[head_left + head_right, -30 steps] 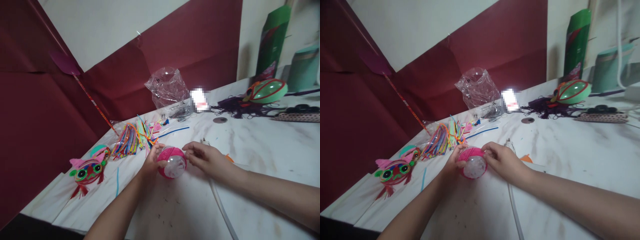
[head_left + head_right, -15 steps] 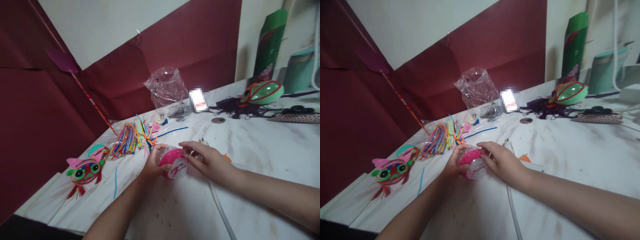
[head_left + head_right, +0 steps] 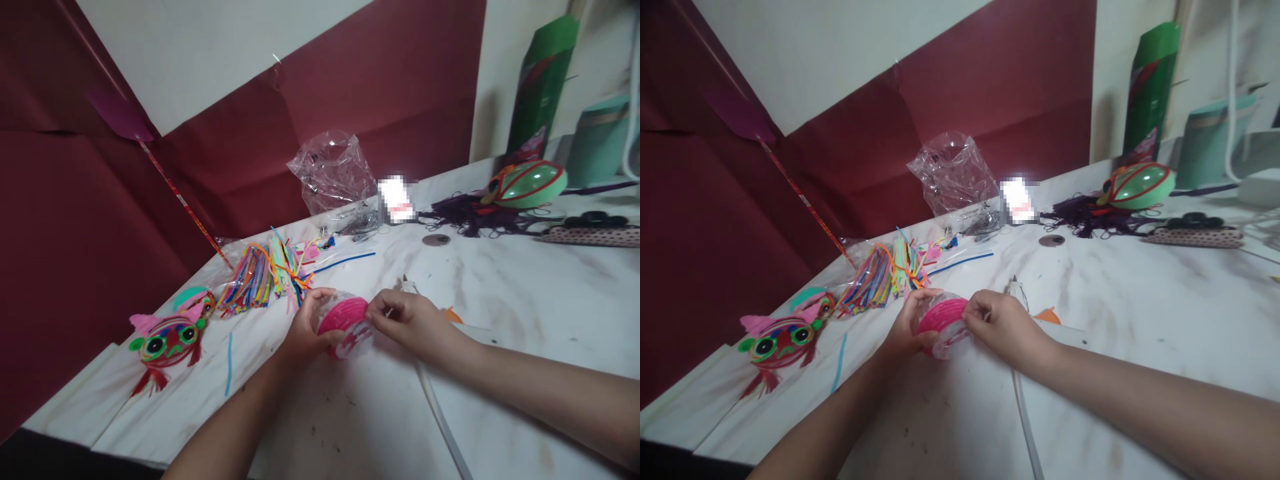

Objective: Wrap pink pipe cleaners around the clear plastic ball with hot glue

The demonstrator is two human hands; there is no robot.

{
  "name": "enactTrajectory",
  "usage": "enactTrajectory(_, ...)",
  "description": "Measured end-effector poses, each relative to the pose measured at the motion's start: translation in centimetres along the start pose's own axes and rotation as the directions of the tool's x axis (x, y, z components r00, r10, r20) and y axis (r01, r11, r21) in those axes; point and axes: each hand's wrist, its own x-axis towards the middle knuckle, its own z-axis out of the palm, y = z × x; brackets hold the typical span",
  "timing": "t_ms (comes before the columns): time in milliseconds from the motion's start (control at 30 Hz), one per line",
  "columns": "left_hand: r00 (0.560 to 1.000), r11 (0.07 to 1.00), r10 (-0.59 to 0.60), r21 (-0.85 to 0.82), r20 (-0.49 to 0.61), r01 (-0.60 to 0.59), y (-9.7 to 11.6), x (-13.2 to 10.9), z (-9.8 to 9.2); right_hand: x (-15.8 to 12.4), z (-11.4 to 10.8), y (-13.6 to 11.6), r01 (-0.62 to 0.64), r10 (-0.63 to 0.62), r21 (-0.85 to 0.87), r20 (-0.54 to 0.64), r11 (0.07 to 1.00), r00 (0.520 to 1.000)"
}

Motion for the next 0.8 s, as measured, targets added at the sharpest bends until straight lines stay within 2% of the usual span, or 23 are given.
enactTrajectory(433, 0.999, 0.99, 0.019, 0.14, -0.043, -0.013, -0.59, -0.38, -0.28, -0.28, 0.22, -0.27, -0.003, 0.003, -0.016, 0.002, 1.0, 1.0)
enactTrajectory(667, 0.998, 0.987, 0.023, 0.162, -0.051, -0.014, -0.67, -0.34, -0.47, -0.38, 0.34, -0.06, 0.016, -0.015, -0.033, 0.009, 0.999, 1.0)
enactTrajectory(800, 0.997, 0.994, -0.076, 0.081, -0.03, 0.078, 0.05, -0.31, -0.28, -0.33, 0.36, -0.01, 0.02, -0.02, -0.038, 0.019, 0.999, 1.0)
